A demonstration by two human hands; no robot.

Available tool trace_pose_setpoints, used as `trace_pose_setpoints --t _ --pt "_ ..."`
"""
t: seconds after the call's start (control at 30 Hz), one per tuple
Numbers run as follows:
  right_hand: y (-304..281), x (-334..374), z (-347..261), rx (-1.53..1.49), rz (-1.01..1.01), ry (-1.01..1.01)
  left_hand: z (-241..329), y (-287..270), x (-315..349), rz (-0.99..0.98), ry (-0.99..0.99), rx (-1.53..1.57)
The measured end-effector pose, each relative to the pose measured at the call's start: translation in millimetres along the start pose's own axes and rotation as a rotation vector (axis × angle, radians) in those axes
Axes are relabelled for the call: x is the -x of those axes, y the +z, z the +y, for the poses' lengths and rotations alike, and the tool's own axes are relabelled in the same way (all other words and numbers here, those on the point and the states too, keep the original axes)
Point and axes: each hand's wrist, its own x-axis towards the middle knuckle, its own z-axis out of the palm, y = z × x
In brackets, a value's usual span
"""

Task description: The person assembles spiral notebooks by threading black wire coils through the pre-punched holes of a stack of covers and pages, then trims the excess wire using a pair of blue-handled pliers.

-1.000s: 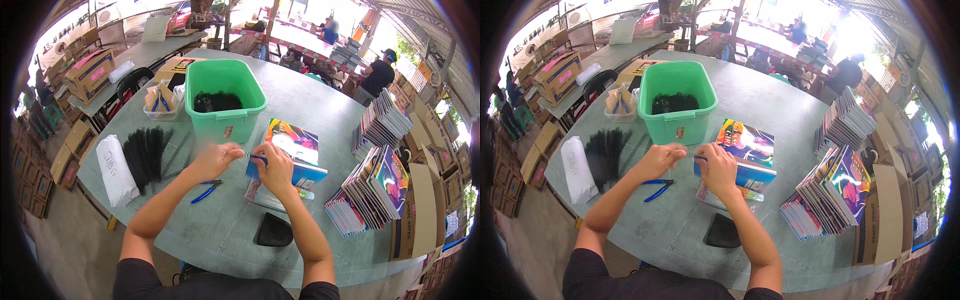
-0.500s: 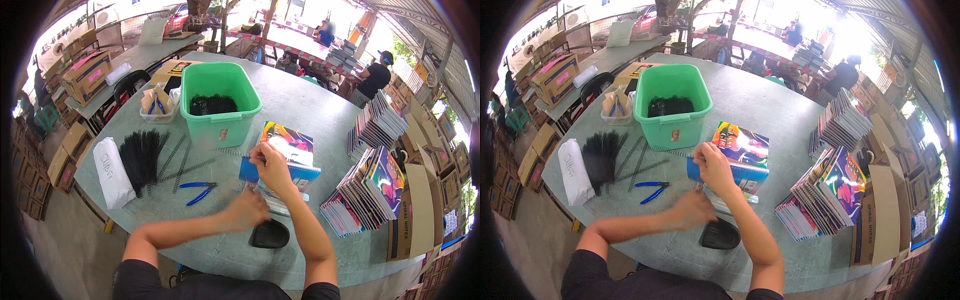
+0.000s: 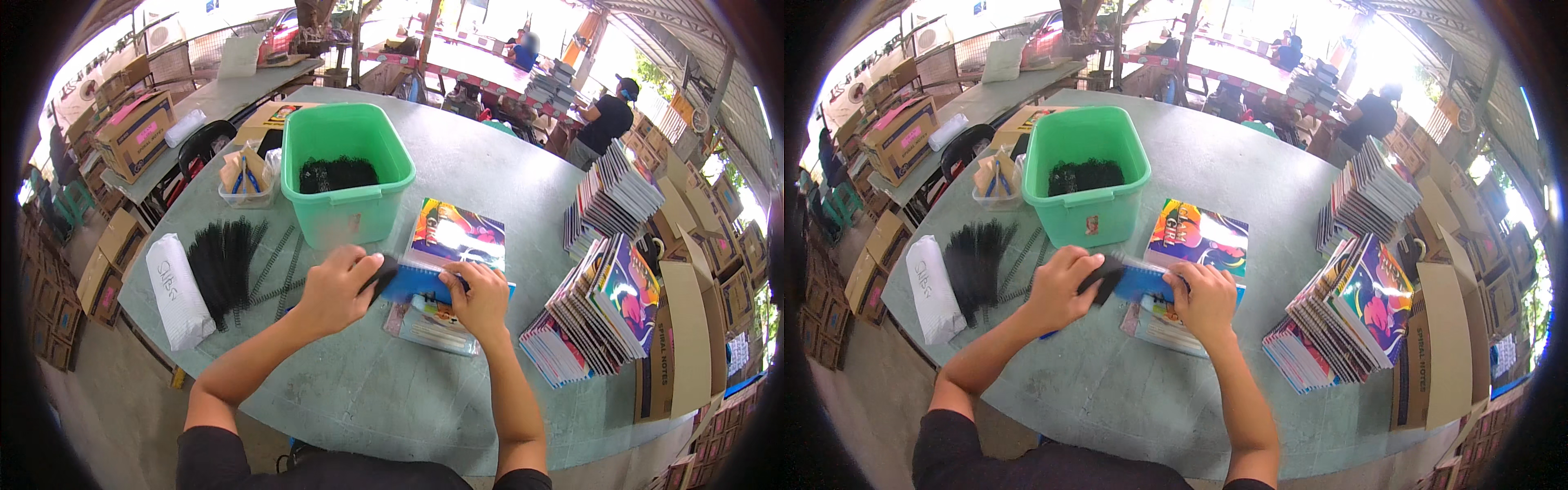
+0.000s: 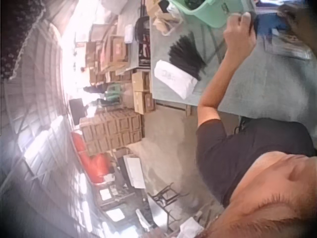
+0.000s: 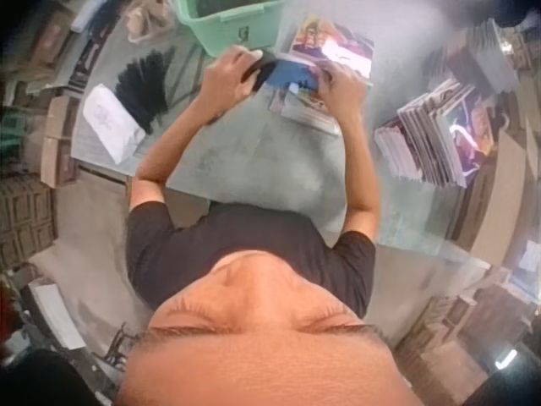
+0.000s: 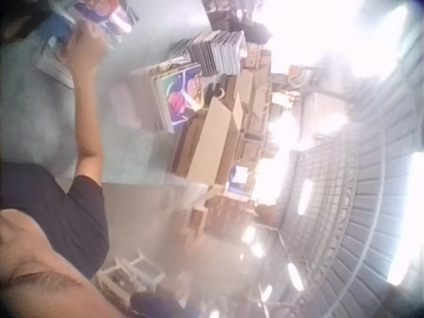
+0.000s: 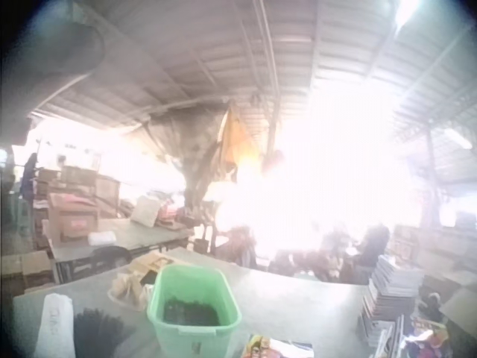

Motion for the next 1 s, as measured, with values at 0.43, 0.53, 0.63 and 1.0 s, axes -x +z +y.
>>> trace_pose_setpoints --t 0.43,0.53,0.63,1.0 --pt "1 11 -8 -0.019 -0.019 -0.028 8 -10 -11 0.306 -0.099 0.155" --pt "1 10 -8 -0.004 -0.016 -0.029 7 9 7 -0.193 -0.092 0.199" --pt "3 16 -4 0.023 0.081 -0.085 15 -16 -22 0.384 -0.01 0.124" --pt "-6 22 -8 0.075 -0.02 -0.098 23 14 -13 -0.031 -0.115 0.237"
